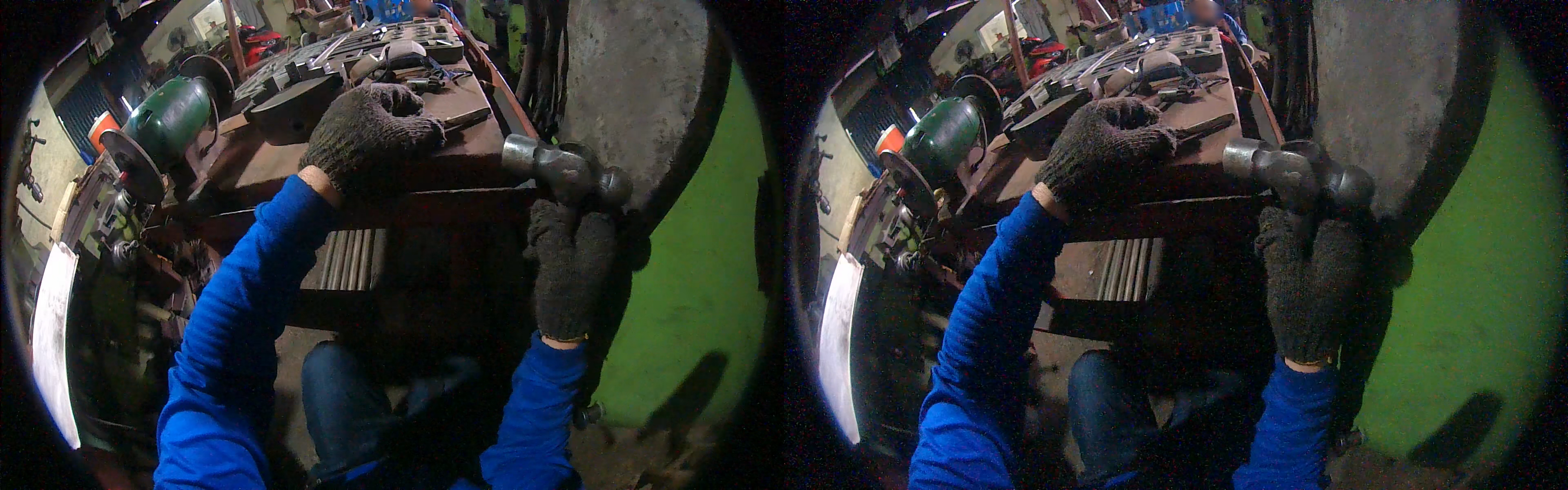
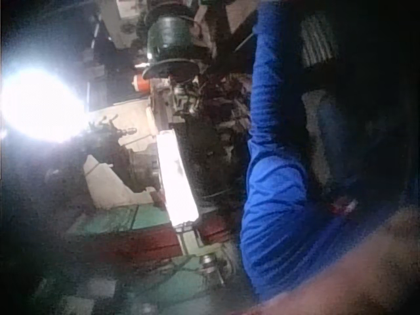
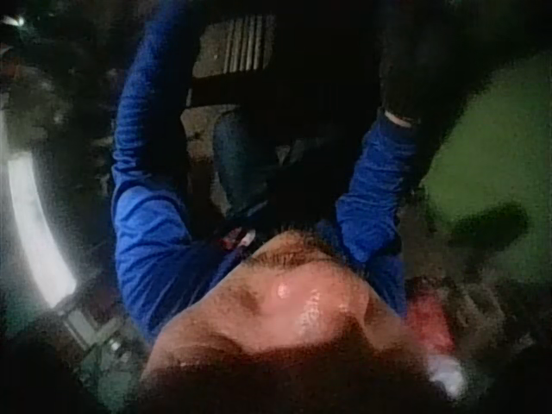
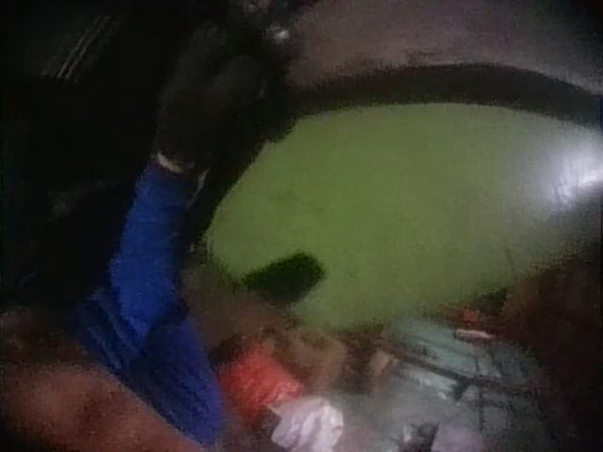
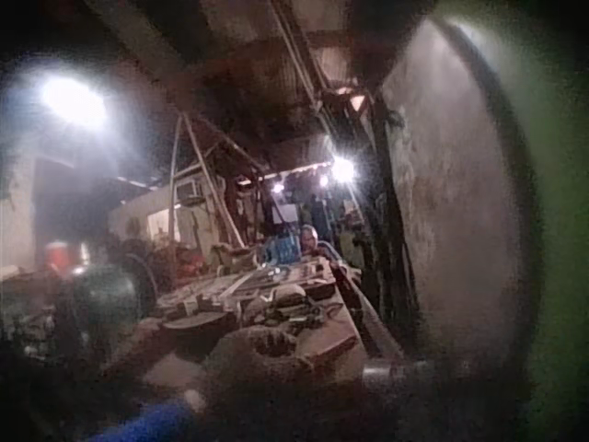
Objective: The person uses a hammer and chisel to shape a metal piece on a workbench. They repeatedly strike the chisel, reposition the metal, and later move to a lathe to adjust a chuck and handle additional tools.
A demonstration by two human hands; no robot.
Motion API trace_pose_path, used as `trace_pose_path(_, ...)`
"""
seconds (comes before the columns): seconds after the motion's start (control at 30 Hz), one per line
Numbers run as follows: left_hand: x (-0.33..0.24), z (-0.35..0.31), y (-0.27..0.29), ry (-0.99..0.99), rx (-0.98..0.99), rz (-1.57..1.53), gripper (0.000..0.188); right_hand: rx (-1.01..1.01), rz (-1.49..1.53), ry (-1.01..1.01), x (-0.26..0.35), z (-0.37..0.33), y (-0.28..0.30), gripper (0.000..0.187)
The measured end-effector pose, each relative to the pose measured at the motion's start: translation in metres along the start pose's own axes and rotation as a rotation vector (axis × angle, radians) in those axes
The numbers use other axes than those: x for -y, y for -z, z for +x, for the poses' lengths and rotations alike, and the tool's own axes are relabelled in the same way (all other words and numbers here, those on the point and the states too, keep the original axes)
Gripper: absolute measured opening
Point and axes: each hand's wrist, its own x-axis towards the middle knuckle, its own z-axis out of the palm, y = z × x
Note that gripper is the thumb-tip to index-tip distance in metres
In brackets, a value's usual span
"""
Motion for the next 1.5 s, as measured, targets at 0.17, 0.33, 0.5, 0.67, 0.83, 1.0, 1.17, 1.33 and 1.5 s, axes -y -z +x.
trace_pose_path(0.17,0.005,0.002,-0.004,-0.055,-0.022,0.036,0.038,-0.038,-0.089,0.096,0.007,0.003,0.005,0.031)
trace_pose_path(0.33,0.002,0.003,-0.002,-0.027,-0.02,0.097,0.041,-0.034,-0.109,0.077,0.005,0.002,0.004,0.034)
trace_pose_path(0.5,0.002,0.005,-0.002,-0.024,-0.042,0.172,0.042,-0.037,-0.135,0.078,0.004,0.003,0.006,0.038)
trace_pose_path(0.67,0.001,0.007,-0.008,0.021,-0.037,0.028,0.036,-0.042,-0.162,0.076,0.0,0.002,0.009,0.041)
trace_pose_path(0.83,0.037,0.009,0.0,-0.596,-0.278,0.553,0.033,-0.018,-0.18,0.056,0.0,-0.001,0.009,0.045)
trace_pose_path(1.0,0.03,0.009,0.0,-0.467,-0.217,0.513,0.029,-0.042,-0.304,0.156,-0.015,0.0,0.009,0.054)
trace_pose_path(1.17,0.017,0.001,0.0,-0.094,-0.08,0.043,0.021,0.218,-0.126,-0.179,0.025,0.011,0.022,0.05)
trace_pose_path(1.33,-0.005,0.0,-0.001,-0.033,-0.073,-0.126,0.037,0.177,-0.162,-0.137,0.049,0.022,0.034,0.044)
trace_pose_path(1.5,0.004,-0.003,-0.009,-0.044,-0.136,-0.124,0.051,0.048,-0.225,0.121,0.083,0.049,0.042,0.042)
